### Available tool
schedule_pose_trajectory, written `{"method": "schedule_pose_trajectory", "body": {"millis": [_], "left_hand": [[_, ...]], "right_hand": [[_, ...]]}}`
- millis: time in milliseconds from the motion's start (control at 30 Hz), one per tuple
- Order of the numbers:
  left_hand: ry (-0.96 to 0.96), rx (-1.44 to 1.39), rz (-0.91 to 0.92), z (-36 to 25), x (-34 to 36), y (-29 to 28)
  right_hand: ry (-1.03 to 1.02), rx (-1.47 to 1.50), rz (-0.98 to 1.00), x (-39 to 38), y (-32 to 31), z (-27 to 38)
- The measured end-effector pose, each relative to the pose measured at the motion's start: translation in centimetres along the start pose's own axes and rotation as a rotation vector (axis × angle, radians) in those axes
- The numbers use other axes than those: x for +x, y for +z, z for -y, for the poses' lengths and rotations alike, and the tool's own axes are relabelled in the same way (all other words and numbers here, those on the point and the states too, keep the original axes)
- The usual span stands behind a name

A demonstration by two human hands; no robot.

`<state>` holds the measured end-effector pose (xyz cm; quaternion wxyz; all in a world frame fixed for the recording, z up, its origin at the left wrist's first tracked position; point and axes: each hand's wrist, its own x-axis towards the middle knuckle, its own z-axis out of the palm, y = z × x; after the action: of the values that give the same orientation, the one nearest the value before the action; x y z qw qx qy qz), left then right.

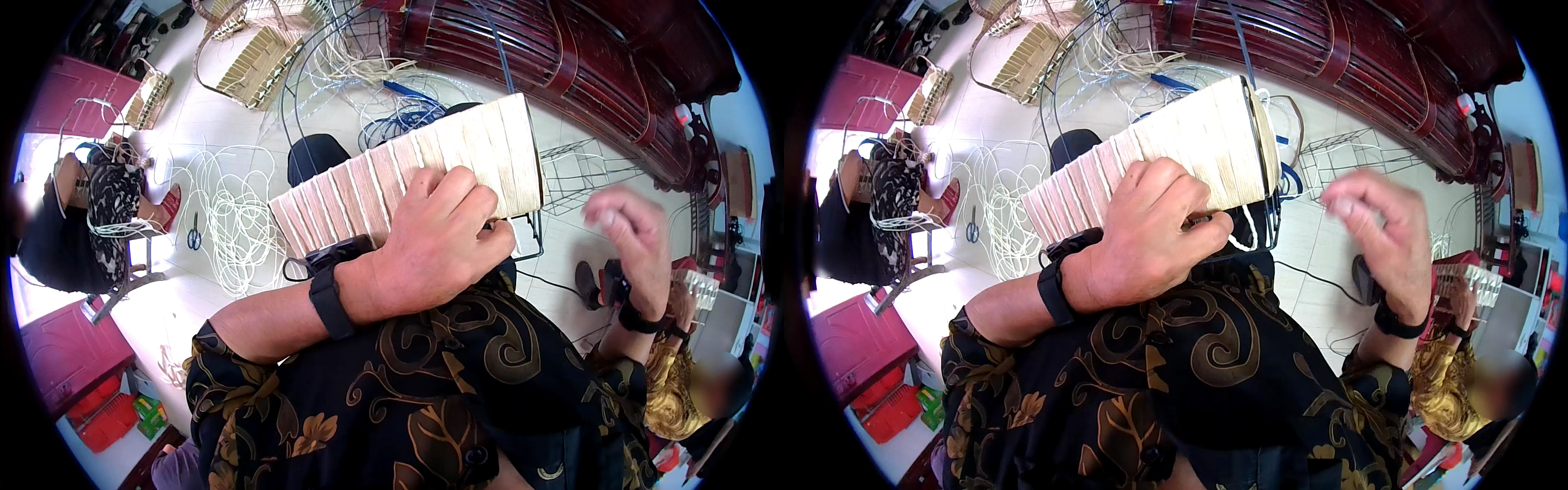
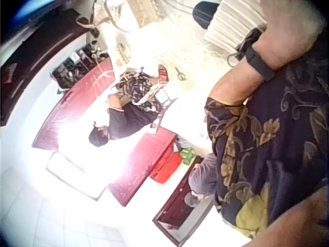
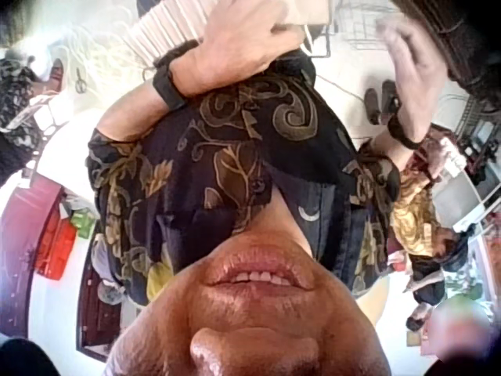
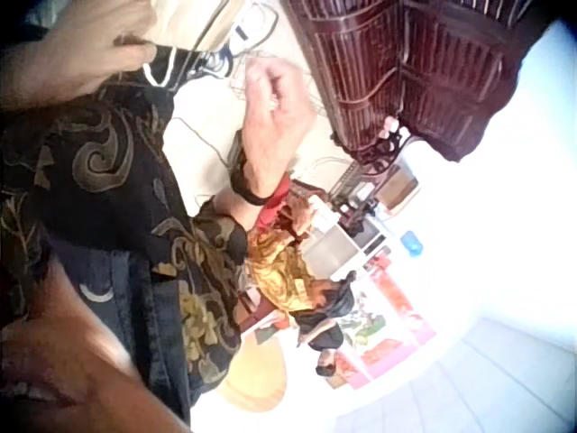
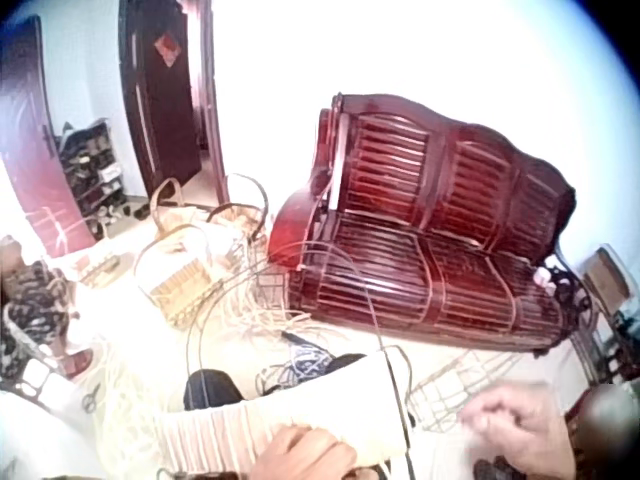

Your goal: The person is weaving light-colored strips into a metal wire frame by hand, pulling a white cord through the strips and frame to secure them.

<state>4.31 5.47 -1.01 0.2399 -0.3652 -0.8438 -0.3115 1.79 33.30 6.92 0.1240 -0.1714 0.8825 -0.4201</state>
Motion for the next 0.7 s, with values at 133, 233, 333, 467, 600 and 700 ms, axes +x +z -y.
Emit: {"method": "schedule_pose_trajectory", "body": {"millis": [133,233,333,467,600,700], "left_hand": [[-0.032,-0.031,0.004,-0.1,0.2,-0.2],[-0.056,-0.041,-0.018,-0.3,0.2,0.0],[-0.049,-0.064,-0.049,-0.4,0.1,0.5],[-0.046,-0.051,-0.136,-0.3,0.2,1.1],[-0.086,-0.066,-0.080,-0.6,0.2,0.7],[-0.095,-0.085,-0.056,-0.3,0.1,0.8]], "right_hand": [[-0.326,-0.373,-0.282,5.3,2.0,3.5],[-0.563,-0.505,-0.231,9.1,3.8,4.7],[-0.650,-0.654,-0.147,11.1,5.9,4.7],[-0.468,-0.570,-0.134,11.5,7.7,4.8],[-0.364,-0.485,-0.152,11.8,8.3,5.1],[-0.336,-0.507,-0.179,12.0,8.7,5.2]]}}
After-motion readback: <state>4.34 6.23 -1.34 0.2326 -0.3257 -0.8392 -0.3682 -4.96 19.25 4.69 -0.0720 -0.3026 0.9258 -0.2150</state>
